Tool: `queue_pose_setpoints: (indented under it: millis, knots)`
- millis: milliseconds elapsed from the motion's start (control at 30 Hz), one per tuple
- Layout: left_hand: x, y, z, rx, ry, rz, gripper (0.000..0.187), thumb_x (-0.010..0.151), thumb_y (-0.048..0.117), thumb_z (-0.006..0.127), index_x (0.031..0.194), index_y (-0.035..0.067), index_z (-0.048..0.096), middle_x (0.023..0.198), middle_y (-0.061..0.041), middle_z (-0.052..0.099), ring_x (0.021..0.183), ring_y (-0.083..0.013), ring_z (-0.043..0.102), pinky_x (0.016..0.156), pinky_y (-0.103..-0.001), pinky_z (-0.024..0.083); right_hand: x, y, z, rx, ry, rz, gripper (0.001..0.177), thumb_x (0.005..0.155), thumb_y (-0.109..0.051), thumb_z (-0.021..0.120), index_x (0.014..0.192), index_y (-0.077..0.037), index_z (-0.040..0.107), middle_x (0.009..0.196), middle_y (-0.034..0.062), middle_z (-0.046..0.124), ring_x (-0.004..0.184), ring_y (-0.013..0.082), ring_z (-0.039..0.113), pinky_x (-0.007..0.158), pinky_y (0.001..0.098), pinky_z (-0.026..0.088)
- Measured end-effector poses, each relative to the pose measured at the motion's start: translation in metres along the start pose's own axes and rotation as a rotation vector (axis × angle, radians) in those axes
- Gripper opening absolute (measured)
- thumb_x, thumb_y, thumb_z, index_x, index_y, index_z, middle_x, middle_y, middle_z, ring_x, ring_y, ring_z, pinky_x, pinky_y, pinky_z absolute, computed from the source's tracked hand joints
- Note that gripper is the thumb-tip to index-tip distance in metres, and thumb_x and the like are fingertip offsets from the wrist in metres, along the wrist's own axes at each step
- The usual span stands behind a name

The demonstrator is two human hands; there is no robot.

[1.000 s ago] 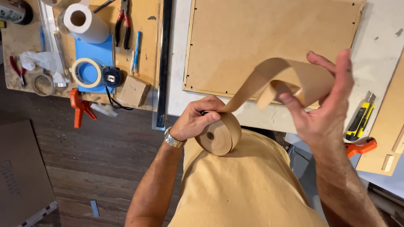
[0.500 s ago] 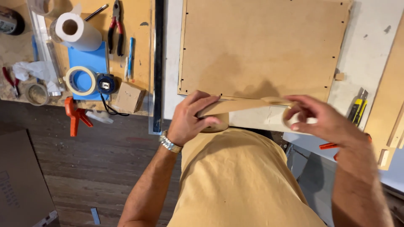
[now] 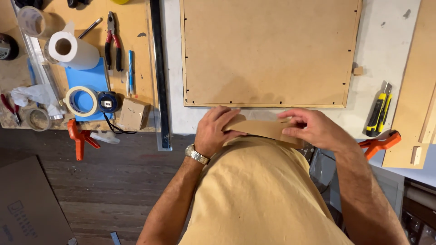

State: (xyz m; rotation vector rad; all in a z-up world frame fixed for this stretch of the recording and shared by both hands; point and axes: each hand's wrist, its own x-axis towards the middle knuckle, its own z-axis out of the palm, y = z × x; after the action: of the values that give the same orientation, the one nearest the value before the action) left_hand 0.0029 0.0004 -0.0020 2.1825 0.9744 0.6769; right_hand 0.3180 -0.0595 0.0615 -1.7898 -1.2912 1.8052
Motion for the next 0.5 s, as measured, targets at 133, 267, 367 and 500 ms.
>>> queue_pose_setpoints:
  millis: [133,267,367,500]
  knots:
    - [-0.007,-0.016,0.002,0.046,-0.026,-0.017,0.068,0.084,0.065,0.066,0.133,0.019,0.064,0.111,-0.005,0.061,0.098,-0.0254,0.063,0.084,-0.038,0.056,0.005,0.002,0.003,-0.154,0.037,0.035,0.024,0.092,-0.026,0.076,0.110,-0.009,0.079,0.084,0.0074,0.082,0.080,0.0144,0.069,0.076,0.0349,0.057]
    - [-0.009,-0.011,0.006,0.190,-0.064,0.053,0.063,0.089,0.065,0.062,0.128,0.016,0.067,0.107,-0.006,0.060,0.097,-0.0250,0.060,0.083,-0.037,0.052,0.007,-0.003,0.006,-0.140,0.131,-0.041,0.017,0.093,-0.023,0.076,0.104,-0.011,0.081,0.084,0.0063,0.080,0.081,0.0154,0.069,0.079,0.0341,0.057]
    - [-0.008,-0.001,0.003,0.220,-0.165,0.057,0.065,0.089,0.066,0.061,0.132,0.017,0.062,0.110,-0.006,0.058,0.101,-0.0262,0.058,0.084,-0.040,0.050,0.006,-0.013,0.006,-0.193,0.181,-0.061,0.016,0.095,-0.024,0.074,0.105,-0.012,0.080,0.087,0.0086,0.079,0.085,0.0184,0.072,0.081,0.0362,0.057]
    - [0.010,0.011,-0.019,0.185,-0.413,-0.026,0.092,0.079,0.072,0.064,0.147,0.013,0.050,0.126,-0.011,0.057,0.120,-0.0308,0.053,0.099,-0.049,0.047,0.003,-0.034,0.005,-0.266,0.197,-0.116,0.014,0.095,-0.020,0.072,0.102,-0.009,0.079,0.090,0.0131,0.078,0.089,0.0255,0.074,0.085,0.0396,0.057]
